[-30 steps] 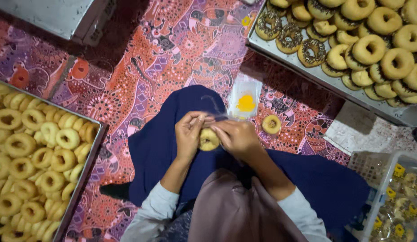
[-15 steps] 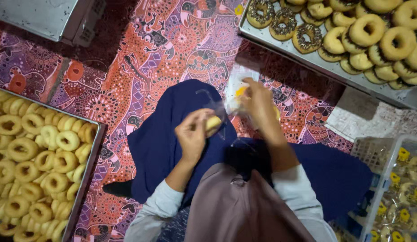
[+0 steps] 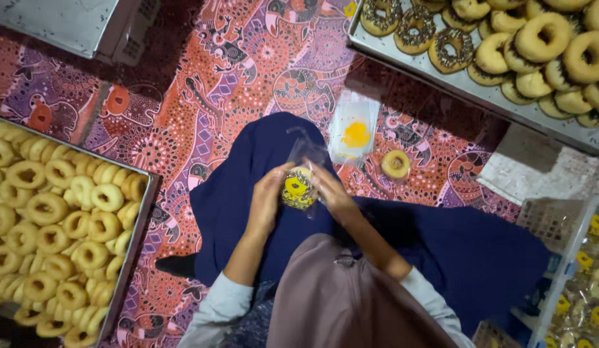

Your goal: The person sits on a patterned floor mat and repeatedly picks doughnuts from a metal tray, places them into clear plastic bags, and sets the sealed bags into a white plastic basket. The process is repeated for multiple doughnuts throughout the clip.

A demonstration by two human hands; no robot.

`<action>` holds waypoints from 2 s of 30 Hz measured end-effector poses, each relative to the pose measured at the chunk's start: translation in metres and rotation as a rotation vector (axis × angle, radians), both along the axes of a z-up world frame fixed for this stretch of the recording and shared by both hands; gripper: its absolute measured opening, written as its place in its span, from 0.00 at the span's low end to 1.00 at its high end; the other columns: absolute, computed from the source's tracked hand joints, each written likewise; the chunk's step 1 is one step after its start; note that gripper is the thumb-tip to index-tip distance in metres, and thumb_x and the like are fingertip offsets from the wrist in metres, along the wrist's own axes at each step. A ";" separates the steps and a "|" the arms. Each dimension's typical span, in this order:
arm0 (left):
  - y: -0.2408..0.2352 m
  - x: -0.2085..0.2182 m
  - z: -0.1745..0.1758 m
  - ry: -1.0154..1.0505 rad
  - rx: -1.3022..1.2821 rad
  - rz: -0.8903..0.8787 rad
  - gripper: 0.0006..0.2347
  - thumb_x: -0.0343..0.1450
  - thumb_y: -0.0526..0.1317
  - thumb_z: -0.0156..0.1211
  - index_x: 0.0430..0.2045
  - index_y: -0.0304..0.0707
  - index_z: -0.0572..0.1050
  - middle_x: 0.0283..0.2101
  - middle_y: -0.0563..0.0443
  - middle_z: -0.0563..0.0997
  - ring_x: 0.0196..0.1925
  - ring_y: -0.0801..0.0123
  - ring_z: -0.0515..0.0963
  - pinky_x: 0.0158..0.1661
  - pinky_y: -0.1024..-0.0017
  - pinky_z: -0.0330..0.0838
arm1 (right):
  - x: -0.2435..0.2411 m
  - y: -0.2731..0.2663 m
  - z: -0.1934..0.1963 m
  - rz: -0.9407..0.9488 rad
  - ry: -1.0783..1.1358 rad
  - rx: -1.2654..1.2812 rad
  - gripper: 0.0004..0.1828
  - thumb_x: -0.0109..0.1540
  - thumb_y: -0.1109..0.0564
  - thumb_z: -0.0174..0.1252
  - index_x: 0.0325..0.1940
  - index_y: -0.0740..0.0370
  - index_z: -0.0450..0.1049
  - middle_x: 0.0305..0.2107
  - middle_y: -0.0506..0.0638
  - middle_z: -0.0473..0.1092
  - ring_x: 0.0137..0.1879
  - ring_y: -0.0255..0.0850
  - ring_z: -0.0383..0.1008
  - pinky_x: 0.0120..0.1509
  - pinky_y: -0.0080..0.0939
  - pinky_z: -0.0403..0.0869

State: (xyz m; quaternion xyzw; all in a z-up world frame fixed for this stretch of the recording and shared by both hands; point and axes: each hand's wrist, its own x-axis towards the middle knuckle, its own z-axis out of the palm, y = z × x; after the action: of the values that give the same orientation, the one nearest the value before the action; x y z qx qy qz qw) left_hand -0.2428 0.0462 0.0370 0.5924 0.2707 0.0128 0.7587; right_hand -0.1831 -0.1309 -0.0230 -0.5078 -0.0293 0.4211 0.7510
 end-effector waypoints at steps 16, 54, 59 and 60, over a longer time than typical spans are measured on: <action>-0.002 -0.008 0.020 -0.161 0.243 0.130 0.10 0.77 0.36 0.60 0.35 0.24 0.84 0.38 0.47 0.84 0.40 0.75 0.80 0.44 0.77 0.73 | 0.008 0.015 0.048 -0.274 -0.219 -0.131 0.06 0.68 0.62 0.59 0.43 0.70 0.76 0.35 0.48 0.73 0.41 0.30 0.72 0.46 0.30 0.73; -0.170 0.142 -0.141 0.169 -0.606 -0.479 0.22 0.65 0.38 0.67 0.53 0.30 0.71 0.46 0.46 0.81 0.44 0.66 0.85 0.43 0.67 0.81 | 0.080 -0.193 -0.061 -0.689 -0.313 -0.543 0.17 0.72 0.51 0.51 0.57 0.63 0.77 0.34 0.54 0.77 0.38 0.40 0.77 0.44 0.37 0.77; -0.158 0.146 -0.065 0.086 -0.425 -0.368 0.22 0.68 0.41 0.68 0.53 0.31 0.69 0.48 0.43 0.80 0.45 0.66 0.84 0.43 0.68 0.83 | 0.063 -0.191 0.047 -0.542 -0.980 -0.948 0.14 0.67 0.55 0.62 0.53 0.66 0.76 0.37 0.59 0.75 0.38 0.44 0.77 0.42 0.38 0.75; -0.163 0.151 -0.060 0.071 -0.359 -0.343 0.21 0.68 0.41 0.68 0.51 0.32 0.68 0.47 0.44 0.80 0.44 0.67 0.84 0.42 0.67 0.83 | 0.055 -0.185 0.057 -0.551 -1.033 -0.929 0.18 0.64 0.55 0.63 0.55 0.67 0.74 0.38 0.61 0.74 0.38 0.45 0.77 0.41 0.37 0.76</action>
State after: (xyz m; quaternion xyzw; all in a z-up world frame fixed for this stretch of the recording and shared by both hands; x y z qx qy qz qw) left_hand -0.0915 -0.1165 -0.0231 0.4854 0.1907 -0.1855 0.8328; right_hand -0.1278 -0.3157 0.0344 -0.8948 -0.0691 -0.1055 0.4283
